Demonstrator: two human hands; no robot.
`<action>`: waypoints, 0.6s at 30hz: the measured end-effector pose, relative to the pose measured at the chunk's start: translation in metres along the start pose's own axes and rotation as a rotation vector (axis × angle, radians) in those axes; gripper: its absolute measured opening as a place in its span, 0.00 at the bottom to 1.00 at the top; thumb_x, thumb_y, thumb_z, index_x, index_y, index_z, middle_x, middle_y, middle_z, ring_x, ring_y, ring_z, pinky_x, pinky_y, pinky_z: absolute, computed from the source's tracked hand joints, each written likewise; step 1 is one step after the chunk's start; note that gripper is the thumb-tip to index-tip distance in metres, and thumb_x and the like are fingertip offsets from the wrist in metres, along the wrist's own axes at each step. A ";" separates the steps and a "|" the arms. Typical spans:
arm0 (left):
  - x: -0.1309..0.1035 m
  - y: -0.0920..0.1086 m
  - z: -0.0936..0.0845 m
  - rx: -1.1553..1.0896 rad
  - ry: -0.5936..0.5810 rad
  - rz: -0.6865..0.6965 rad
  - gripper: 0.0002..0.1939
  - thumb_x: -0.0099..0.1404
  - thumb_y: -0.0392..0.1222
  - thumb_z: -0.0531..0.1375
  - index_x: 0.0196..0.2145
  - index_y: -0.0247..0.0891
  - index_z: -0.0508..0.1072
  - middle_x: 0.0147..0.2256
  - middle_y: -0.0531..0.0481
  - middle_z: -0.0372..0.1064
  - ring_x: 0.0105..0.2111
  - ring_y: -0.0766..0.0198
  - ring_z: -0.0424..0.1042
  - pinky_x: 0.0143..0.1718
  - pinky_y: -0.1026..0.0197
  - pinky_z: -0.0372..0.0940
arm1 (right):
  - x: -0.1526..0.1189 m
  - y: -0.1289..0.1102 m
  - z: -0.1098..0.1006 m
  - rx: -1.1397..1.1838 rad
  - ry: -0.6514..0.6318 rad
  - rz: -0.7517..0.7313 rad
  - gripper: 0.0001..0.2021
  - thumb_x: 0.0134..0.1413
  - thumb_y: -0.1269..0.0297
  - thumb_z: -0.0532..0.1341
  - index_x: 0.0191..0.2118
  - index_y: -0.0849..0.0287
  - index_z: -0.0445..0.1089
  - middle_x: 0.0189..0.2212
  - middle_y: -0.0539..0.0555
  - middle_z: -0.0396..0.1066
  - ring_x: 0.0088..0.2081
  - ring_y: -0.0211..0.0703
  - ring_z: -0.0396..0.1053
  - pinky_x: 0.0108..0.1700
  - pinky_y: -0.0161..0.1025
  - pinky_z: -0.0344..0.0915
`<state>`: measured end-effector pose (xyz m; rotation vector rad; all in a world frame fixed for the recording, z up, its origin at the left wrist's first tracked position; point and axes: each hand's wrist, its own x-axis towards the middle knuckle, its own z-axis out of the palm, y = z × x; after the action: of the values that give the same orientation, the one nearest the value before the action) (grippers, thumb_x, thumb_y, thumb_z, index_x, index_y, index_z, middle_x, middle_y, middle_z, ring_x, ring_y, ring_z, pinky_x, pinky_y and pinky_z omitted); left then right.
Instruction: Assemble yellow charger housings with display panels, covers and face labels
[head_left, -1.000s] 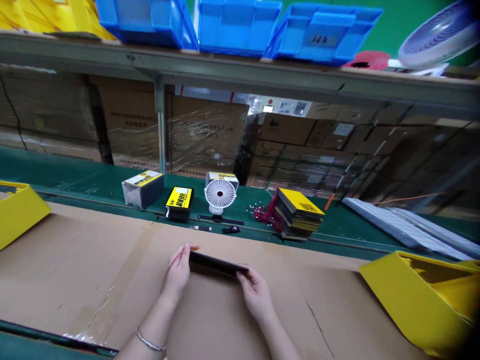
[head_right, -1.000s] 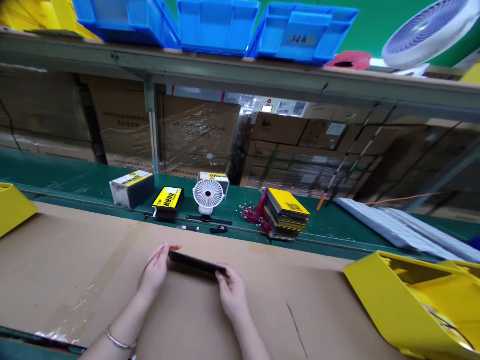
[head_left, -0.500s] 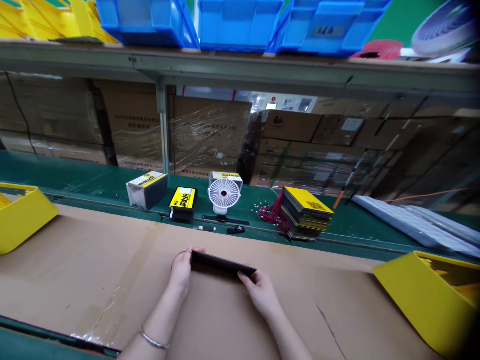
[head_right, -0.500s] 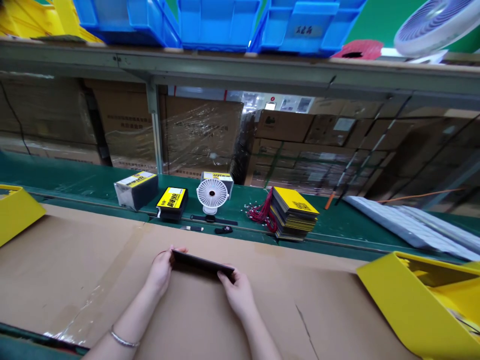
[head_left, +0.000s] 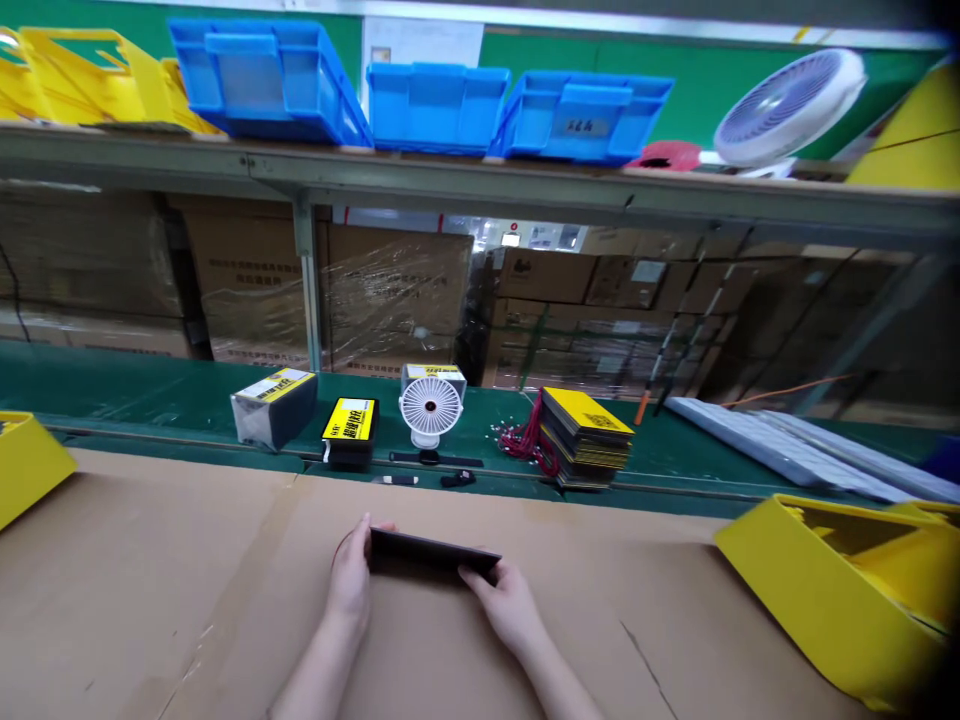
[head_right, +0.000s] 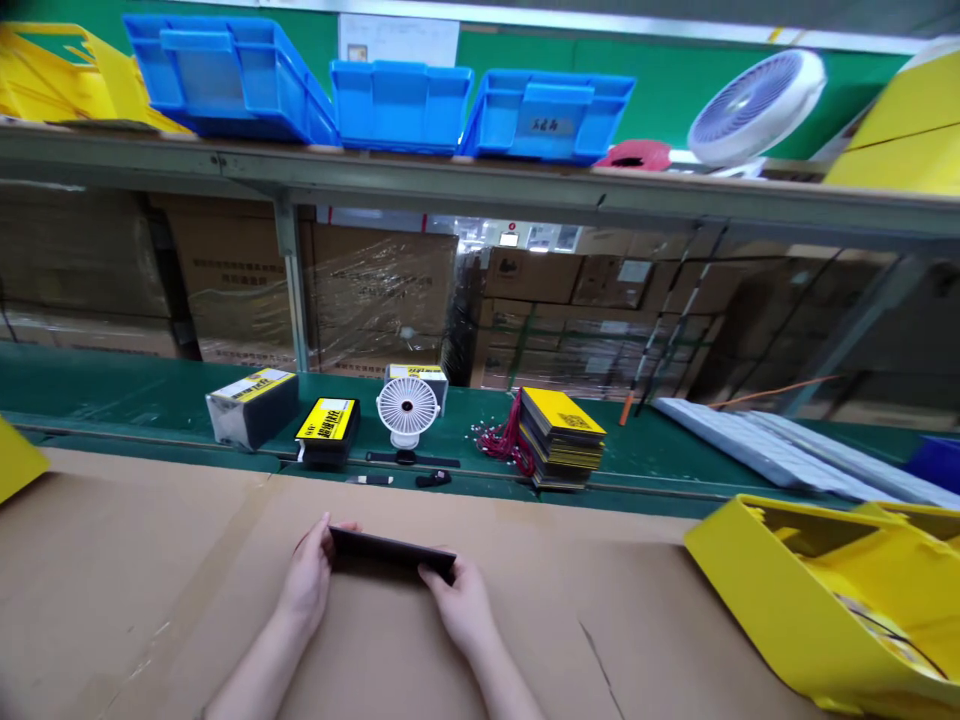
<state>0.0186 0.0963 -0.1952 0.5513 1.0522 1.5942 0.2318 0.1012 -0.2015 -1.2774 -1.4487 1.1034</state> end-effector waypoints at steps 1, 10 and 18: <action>0.001 -0.001 -0.001 0.007 0.003 -0.003 0.26 0.53 0.58 0.59 0.34 0.29 0.76 0.34 0.40 0.75 0.40 0.51 0.71 0.49 0.53 0.59 | 0.000 0.000 0.000 0.003 0.005 0.002 0.16 0.45 0.55 0.61 0.37 0.62 0.73 0.36 0.57 0.75 0.42 0.55 0.71 0.46 0.45 0.64; 0.004 -0.007 -0.004 0.064 0.009 -0.019 0.26 0.55 0.59 0.57 0.36 0.30 0.76 0.36 0.41 0.74 0.41 0.51 0.71 0.50 0.53 0.58 | -0.001 -0.005 0.000 0.015 0.019 0.007 0.15 0.42 0.55 0.62 0.33 0.62 0.73 0.34 0.57 0.76 0.40 0.55 0.71 0.46 0.44 0.64; 0.005 -0.008 -0.005 0.131 0.000 0.004 0.28 0.57 0.60 0.54 0.36 0.31 0.76 0.36 0.40 0.74 0.42 0.51 0.71 0.50 0.52 0.59 | -0.001 -0.004 -0.001 0.014 0.010 0.016 0.15 0.44 0.57 0.61 0.35 0.62 0.72 0.36 0.58 0.76 0.42 0.54 0.71 0.46 0.44 0.65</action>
<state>0.0181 0.0991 -0.2055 0.6412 1.1621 1.5359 0.2320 0.1005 -0.1972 -1.2851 -1.4236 1.1142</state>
